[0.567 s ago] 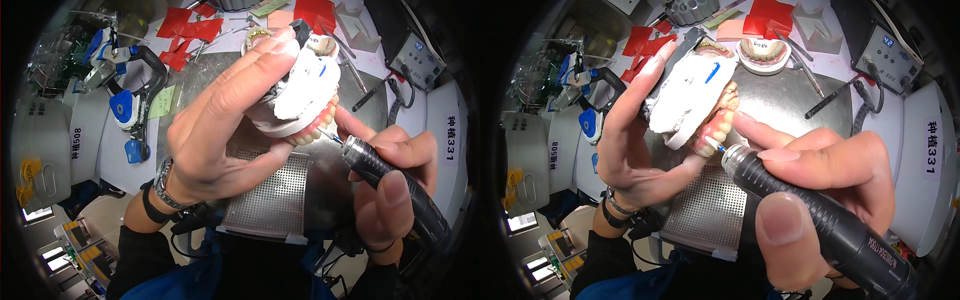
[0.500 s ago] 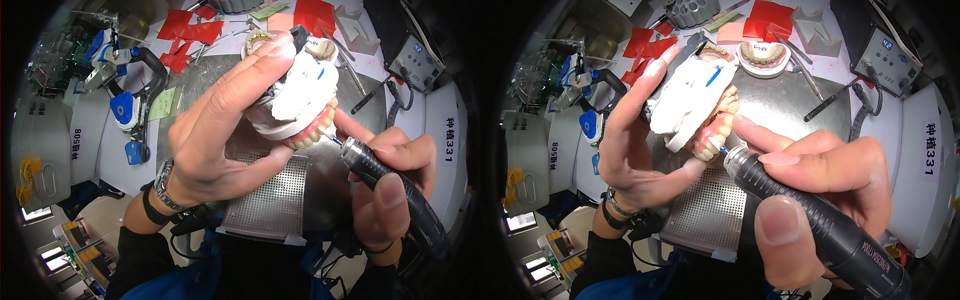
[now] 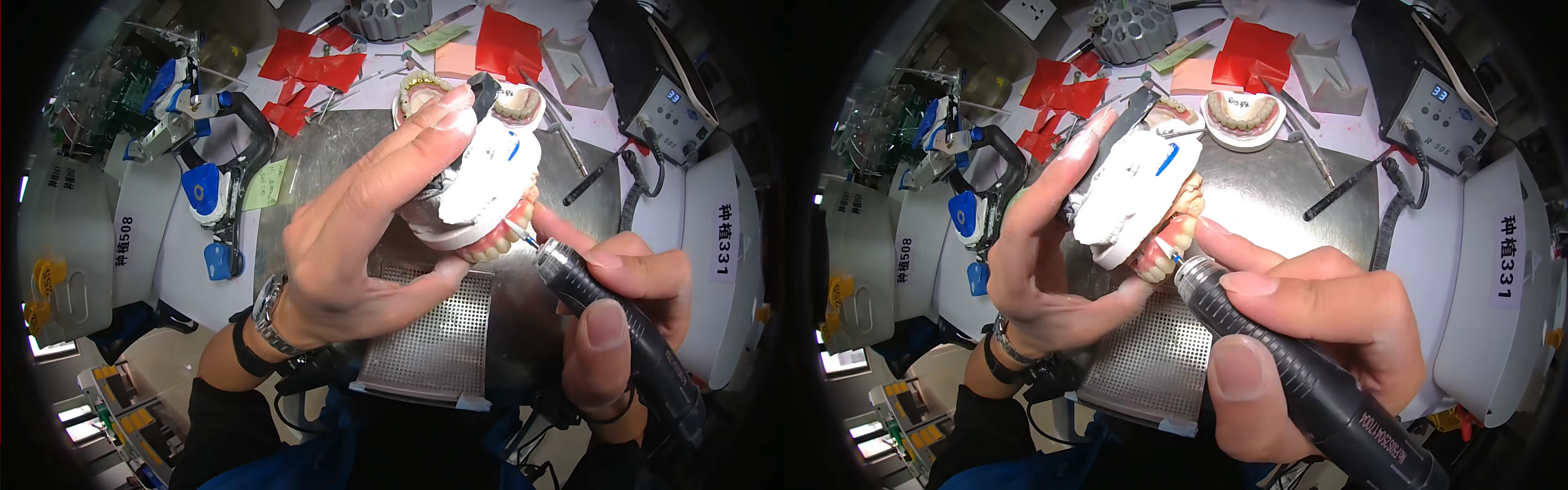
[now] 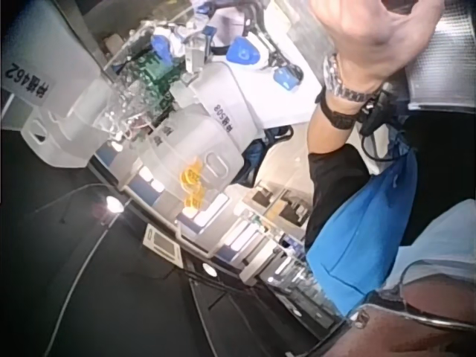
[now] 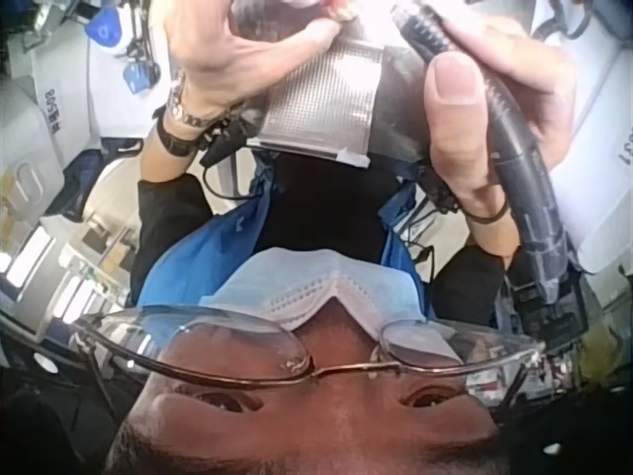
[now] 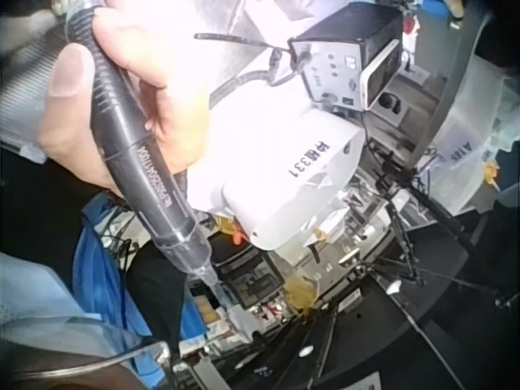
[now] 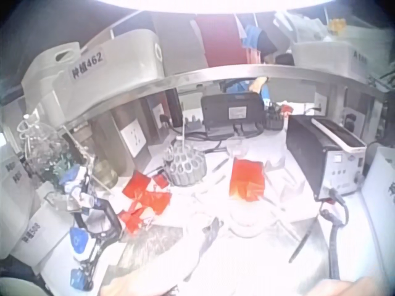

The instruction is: Polishing and refining the edges and surface of a dental model using a hand-held rotary tool.

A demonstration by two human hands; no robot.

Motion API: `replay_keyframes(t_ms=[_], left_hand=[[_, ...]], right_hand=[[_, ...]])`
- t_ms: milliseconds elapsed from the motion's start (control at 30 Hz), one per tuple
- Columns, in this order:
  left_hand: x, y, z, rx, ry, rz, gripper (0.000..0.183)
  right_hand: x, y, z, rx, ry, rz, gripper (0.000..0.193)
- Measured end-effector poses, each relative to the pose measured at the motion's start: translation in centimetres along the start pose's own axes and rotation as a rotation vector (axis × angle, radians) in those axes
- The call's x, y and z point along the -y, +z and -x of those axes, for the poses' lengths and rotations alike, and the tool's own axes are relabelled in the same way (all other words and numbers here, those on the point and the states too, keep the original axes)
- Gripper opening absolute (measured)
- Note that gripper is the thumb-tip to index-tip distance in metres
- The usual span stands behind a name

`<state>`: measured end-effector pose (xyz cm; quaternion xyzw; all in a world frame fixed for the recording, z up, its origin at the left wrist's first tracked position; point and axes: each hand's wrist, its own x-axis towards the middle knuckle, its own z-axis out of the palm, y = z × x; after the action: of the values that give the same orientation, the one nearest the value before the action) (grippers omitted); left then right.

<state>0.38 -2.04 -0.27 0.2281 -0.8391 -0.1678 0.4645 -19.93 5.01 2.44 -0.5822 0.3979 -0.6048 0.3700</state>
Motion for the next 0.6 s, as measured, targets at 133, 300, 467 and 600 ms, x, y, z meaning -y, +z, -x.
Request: replay_keyframes(t_ms=[133,300,467,600], left_hand=[[-0.06,-0.34,-0.13,0.021,0.008,-0.032,0.087],[0.44,-0.01,-0.11,0.003,0.042,-0.002,0.085],[0.42,-0.04,-0.07,-0.007,0.051,0.002,0.086],[0.38,-0.06,-0.11,0.0,0.039,0.034,0.085]], right_hand=[[0.13,-0.12,-0.1,0.017,0.027,0.026,0.033],[-0.05,-0.24,-0.03,0.027,0.013,0.067,0.033],[0.48,-0.02,0.11,0.018,0.055,0.077,0.035],[0.63,-0.04,0.23,0.01,0.073,0.101,0.036]])
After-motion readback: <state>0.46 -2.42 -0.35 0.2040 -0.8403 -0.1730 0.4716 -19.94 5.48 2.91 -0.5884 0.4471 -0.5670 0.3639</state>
